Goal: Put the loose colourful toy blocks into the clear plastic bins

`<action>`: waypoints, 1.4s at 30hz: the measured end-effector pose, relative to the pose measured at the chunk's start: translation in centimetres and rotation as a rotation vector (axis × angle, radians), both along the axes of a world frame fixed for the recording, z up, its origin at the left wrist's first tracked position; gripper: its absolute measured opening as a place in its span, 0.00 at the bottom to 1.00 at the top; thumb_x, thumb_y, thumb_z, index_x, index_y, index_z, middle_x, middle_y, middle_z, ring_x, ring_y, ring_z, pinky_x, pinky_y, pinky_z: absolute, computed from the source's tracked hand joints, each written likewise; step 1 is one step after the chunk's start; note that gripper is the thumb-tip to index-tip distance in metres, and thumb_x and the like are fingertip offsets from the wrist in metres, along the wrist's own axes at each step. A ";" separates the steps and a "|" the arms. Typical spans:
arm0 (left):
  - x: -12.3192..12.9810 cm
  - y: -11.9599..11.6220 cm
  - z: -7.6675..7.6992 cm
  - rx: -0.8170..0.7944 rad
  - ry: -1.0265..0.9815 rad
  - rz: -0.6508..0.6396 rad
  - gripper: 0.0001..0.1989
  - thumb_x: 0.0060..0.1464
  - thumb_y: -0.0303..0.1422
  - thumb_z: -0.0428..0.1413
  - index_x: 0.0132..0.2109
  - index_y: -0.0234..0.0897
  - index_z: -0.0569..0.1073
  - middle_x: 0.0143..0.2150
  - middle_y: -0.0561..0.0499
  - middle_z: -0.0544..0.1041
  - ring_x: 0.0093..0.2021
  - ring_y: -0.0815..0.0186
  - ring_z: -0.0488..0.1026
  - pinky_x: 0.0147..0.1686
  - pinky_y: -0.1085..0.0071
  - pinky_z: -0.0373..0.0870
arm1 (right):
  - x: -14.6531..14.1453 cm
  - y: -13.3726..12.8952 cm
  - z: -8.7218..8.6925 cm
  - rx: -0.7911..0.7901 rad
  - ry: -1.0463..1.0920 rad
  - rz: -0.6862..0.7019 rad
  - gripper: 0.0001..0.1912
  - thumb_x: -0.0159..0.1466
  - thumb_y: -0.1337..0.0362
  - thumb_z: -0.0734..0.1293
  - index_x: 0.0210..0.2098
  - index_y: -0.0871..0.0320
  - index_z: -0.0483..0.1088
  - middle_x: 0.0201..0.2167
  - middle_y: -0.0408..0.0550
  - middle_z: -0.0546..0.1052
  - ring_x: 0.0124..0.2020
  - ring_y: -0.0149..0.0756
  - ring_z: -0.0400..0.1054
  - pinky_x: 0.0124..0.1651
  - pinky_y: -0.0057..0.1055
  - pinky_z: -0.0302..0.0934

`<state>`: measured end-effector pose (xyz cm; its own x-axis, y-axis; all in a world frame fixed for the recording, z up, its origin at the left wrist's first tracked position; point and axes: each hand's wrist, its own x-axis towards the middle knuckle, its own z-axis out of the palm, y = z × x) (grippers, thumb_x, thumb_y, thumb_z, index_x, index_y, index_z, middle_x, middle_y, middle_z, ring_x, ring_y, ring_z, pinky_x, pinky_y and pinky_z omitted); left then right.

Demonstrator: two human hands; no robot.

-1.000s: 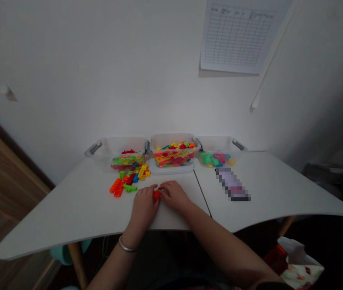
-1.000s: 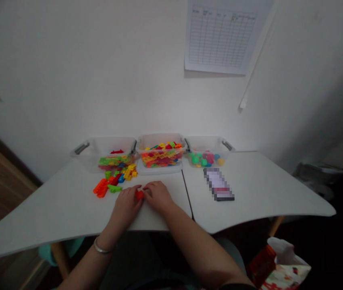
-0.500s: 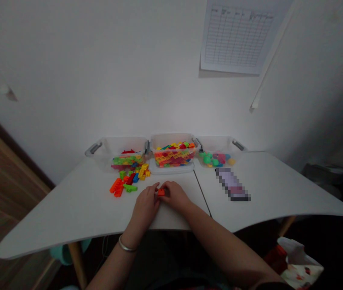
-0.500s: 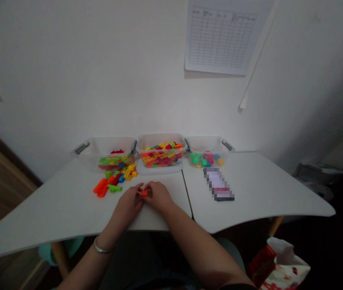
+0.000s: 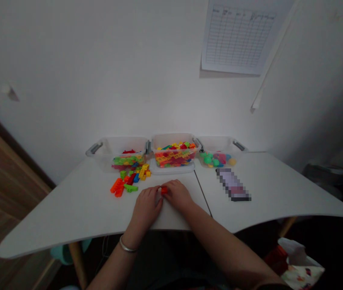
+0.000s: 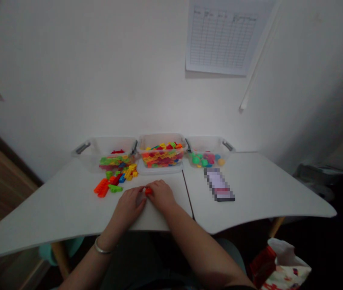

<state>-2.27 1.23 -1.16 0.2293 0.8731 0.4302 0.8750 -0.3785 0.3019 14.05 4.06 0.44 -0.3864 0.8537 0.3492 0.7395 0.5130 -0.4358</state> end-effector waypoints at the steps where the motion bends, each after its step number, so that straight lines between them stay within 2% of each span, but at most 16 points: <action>1: 0.0 0.0 0.0 0.004 -0.004 -0.001 0.19 0.56 0.32 0.52 0.54 0.34 0.70 0.51 0.41 0.77 0.51 0.56 0.72 0.54 0.56 0.68 | 0.0 -0.1 0.1 0.010 -0.018 -0.009 0.12 0.64 0.68 0.66 0.47 0.55 0.75 0.45 0.50 0.78 0.49 0.41 0.67 0.54 0.37 0.61; 7: 0.0 -0.2 0.2 -0.015 0.000 0.002 0.19 0.57 0.33 0.52 0.54 0.35 0.71 0.51 0.41 0.76 0.52 0.55 0.71 0.55 0.56 0.66 | 0.3 -1.0 0.0 -0.018 -0.033 -0.028 0.15 0.62 0.73 0.63 0.46 0.54 0.72 0.45 0.50 0.76 0.48 0.40 0.68 0.51 0.35 0.62; 12: 0.0 -0.5 0.7 -0.059 0.025 0.012 0.20 0.57 0.32 0.52 0.56 0.33 0.70 0.51 0.41 0.76 0.53 0.55 0.71 0.56 0.58 0.65 | 1.3 0.3 0.2 -0.039 0.240 -0.111 0.14 0.56 0.75 0.62 0.39 0.55 0.69 0.38 0.46 0.73 0.35 0.35 0.67 0.41 0.32 0.63; 14: 0.0 -0.6 0.9 -0.078 0.038 0.011 0.20 0.57 0.32 0.52 0.56 0.32 0.70 0.52 0.41 0.76 0.53 0.55 0.70 0.56 0.58 0.65 | 2.4 1.7 1.4 0.026 0.379 -0.207 0.11 0.54 0.74 0.62 0.35 0.55 0.66 0.34 0.43 0.71 0.30 0.33 0.63 0.36 0.31 0.61; 16: -0.1 -0.6 1.0 -0.077 0.044 0.005 0.20 0.57 0.32 0.52 0.56 0.32 0.70 0.52 0.41 0.76 0.53 0.55 0.70 0.57 0.58 0.65 | 3.9 3.3 3.5 0.136 0.474 -0.330 0.08 0.52 0.72 0.62 0.32 0.55 0.63 0.30 0.41 0.67 0.27 0.33 0.60 0.34 0.30 0.59; 20: -0.1 -0.5 1.0 -0.068 0.044 -0.002 0.18 0.59 0.31 0.49 0.55 0.33 0.71 0.51 0.42 0.77 0.52 0.56 0.71 0.55 0.57 0.66 | 7.1 6.3 8.2 0.393 0.535 -0.459 0.07 0.52 0.72 0.61 0.28 0.54 0.59 0.32 0.43 0.66 0.31 0.34 0.60 0.37 0.30 0.58; 22: -0.1 -0.5 1.0 -0.080 0.046 -0.002 0.18 0.60 0.30 0.47 0.55 0.32 0.71 0.50 0.41 0.77 0.52 0.55 0.71 0.55 0.57 0.66 | 8.3 7.5 9.7 0.428 0.535 -0.494 0.08 0.52 0.72 0.61 0.27 0.53 0.58 0.31 0.43 0.65 0.33 0.35 0.60 0.39 0.31 0.58; 24: 0.0 -0.5 1.1 -0.089 0.049 -0.003 0.18 0.60 0.29 0.47 0.55 0.31 0.71 0.50 0.41 0.77 0.52 0.55 0.71 0.56 0.57 0.66 | 9.0 8.5 10.3 0.404 0.513 -0.504 0.08 0.52 0.73 0.61 0.26 0.53 0.58 0.29 0.42 0.65 0.33 0.35 0.60 0.39 0.31 0.57; 30: 0.1 -0.8 1.4 -0.103 0.090 0.034 0.18 0.59 0.31 0.50 0.55 0.32 0.72 0.51 0.41 0.77 0.53 0.52 0.70 0.59 0.51 0.60 | 9.9 10.5 9.2 0.387 0.378 -0.531 0.06 0.54 0.72 0.61 0.27 0.55 0.61 0.29 0.43 0.68 0.34 0.36 0.60 0.40 0.31 0.55; 33: 0.1 -0.8 1.4 -0.099 0.094 0.033 0.17 0.59 0.31 0.51 0.54 0.33 0.73 0.50 0.41 0.77 0.52 0.53 0.71 0.58 0.52 0.62 | 10.0 10.5 8.6 0.363 0.250 -0.600 0.01 0.58 0.68 0.63 0.32 0.57 0.66 0.31 0.47 0.71 0.36 0.40 0.63 0.43 0.34 0.55; 37: 0.0 -0.8 1.3 -0.083 0.083 0.033 0.18 0.59 0.31 0.51 0.54 0.33 0.73 0.50 0.41 0.77 0.52 0.54 0.71 0.56 0.55 0.63 | 10.0 10.0 7.6 0.400 0.158 -0.642 0.10 0.63 0.64 0.61 0.41 0.58 0.71 0.39 0.54 0.76 0.43 0.45 0.65 0.48 0.38 0.56; 42: 0.1 -0.8 1.4 -0.100 0.075 0.024 0.17 0.59 0.31 0.51 0.53 0.33 0.73 0.50 0.42 0.77 0.52 0.55 0.70 0.56 0.57 0.63 | 10.1 9.7 6.2 0.451 0.180 -0.631 0.14 0.64 0.65 0.58 0.45 0.62 0.70 0.44 0.58 0.75 0.46 0.46 0.66 0.52 0.41 0.58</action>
<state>-2.17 0.46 0.20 0.2358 0.9164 0.3234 0.9051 -0.3282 0.2702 24.14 13.80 6.67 0.2187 0.6540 0.7242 0.8871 0.1759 -0.4267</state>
